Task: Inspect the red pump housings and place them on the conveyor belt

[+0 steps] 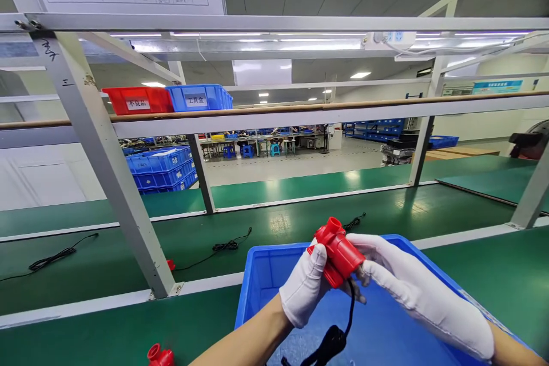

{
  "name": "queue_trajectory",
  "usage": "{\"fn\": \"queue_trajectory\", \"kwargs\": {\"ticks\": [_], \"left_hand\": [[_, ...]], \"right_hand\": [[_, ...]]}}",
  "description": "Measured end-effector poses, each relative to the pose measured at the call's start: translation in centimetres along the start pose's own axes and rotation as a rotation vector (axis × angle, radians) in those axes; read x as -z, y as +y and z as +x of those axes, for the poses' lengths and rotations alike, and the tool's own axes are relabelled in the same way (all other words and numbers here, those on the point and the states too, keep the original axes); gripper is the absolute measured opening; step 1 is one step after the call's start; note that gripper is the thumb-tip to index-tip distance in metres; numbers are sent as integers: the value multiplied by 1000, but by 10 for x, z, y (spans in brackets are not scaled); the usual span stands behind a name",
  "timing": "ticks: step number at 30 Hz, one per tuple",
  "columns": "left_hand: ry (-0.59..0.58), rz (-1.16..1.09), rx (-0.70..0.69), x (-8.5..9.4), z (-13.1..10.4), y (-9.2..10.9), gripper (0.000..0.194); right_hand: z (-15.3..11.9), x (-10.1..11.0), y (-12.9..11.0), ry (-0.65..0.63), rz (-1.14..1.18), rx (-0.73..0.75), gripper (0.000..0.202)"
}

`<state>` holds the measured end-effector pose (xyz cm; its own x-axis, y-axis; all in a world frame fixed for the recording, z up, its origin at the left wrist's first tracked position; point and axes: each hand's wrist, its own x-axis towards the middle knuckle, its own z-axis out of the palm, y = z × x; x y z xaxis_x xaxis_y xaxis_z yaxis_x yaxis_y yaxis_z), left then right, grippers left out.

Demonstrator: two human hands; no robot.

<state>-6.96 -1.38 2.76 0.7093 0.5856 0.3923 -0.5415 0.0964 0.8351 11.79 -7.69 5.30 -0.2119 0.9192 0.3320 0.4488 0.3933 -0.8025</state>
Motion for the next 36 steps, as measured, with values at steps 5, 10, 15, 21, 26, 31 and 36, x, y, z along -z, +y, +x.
{"fn": "queue_trajectory", "kwargs": {"ticks": [5, 10, 15, 21, 26, 31, 36], "left_hand": [[38, 5, 9, 3, 1, -4, 71], [43, -15, 74, 6, 1, -5, 70], [120, 172, -30, 6, 0, 6, 59], [305, 642, -429, 3, -2, 10, 69], [212, 988, -744, 6, -1, 4, 76], [110, 1249, -1021, 5, 1, 13, 69], [235, 1395, -1070, 5, -8, 9, 85]], "right_hand": [[1, 0, -4, -33, 77, -9, 51], [2, -1, -3, -16, 4, -32, 50], [1, 2, -9, 90, -193, -36, 46], [-9, 13, -12, 151, -274, 114, 36], [-16, 4, -15, 54, -342, 32, 51], [-11, 4, -23, -41, -377, 196, 32], [-5, 14, -17, -93, -413, 676, 45]]}}
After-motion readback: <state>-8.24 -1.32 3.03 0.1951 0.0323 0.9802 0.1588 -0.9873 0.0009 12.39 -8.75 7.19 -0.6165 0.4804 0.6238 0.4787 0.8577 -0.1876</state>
